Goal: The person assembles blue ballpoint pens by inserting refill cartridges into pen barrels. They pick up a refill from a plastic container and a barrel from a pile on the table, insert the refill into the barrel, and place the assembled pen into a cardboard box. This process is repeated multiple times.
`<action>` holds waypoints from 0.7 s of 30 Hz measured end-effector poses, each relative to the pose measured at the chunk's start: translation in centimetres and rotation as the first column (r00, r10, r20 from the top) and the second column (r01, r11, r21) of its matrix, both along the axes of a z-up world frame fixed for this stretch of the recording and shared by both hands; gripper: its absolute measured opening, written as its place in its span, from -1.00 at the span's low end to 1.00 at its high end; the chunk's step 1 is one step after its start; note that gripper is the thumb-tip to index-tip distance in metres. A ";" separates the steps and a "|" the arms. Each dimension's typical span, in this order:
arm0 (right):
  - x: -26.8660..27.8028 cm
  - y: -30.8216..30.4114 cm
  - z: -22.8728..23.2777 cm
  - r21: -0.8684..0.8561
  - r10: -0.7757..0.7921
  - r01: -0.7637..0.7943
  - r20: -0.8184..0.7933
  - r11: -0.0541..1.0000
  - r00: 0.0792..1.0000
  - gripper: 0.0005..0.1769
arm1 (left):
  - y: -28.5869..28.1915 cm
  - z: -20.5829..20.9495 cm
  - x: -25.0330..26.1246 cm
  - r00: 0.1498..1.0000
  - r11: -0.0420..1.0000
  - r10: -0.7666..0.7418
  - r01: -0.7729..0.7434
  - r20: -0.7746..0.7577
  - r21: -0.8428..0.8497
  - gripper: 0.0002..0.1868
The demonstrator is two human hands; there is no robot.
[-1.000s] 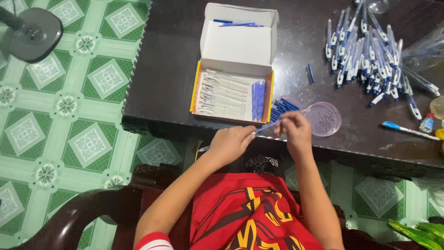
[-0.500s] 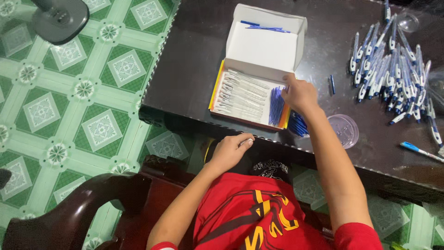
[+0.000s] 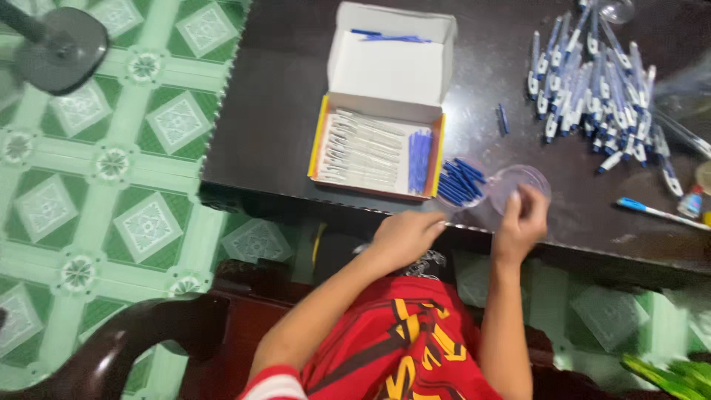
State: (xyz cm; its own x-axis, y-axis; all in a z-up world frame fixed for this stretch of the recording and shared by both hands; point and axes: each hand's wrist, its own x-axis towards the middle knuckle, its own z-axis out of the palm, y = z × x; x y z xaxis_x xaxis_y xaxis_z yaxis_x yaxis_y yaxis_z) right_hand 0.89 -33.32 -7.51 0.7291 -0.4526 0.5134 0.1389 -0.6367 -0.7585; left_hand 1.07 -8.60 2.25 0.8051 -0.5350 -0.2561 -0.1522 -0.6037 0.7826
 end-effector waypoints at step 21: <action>-14.9 -0.1 -7.0 0.028 0.103 -0.101 -0.440 0.994 0.892 -0.85 | -15.1 -5.6 8.8 0.773 0.959 -0.282 0.240 0.569 0.149 -0.78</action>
State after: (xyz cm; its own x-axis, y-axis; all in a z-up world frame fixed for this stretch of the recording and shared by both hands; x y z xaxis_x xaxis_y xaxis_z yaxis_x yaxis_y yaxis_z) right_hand -14.06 -33.46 -14.51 0.9223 -0.3650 0.1273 -0.1458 -0.6335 -0.7598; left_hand 9.90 -23.74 -3.39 0.6440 -0.7456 0.1713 -0.7226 -0.5192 0.4564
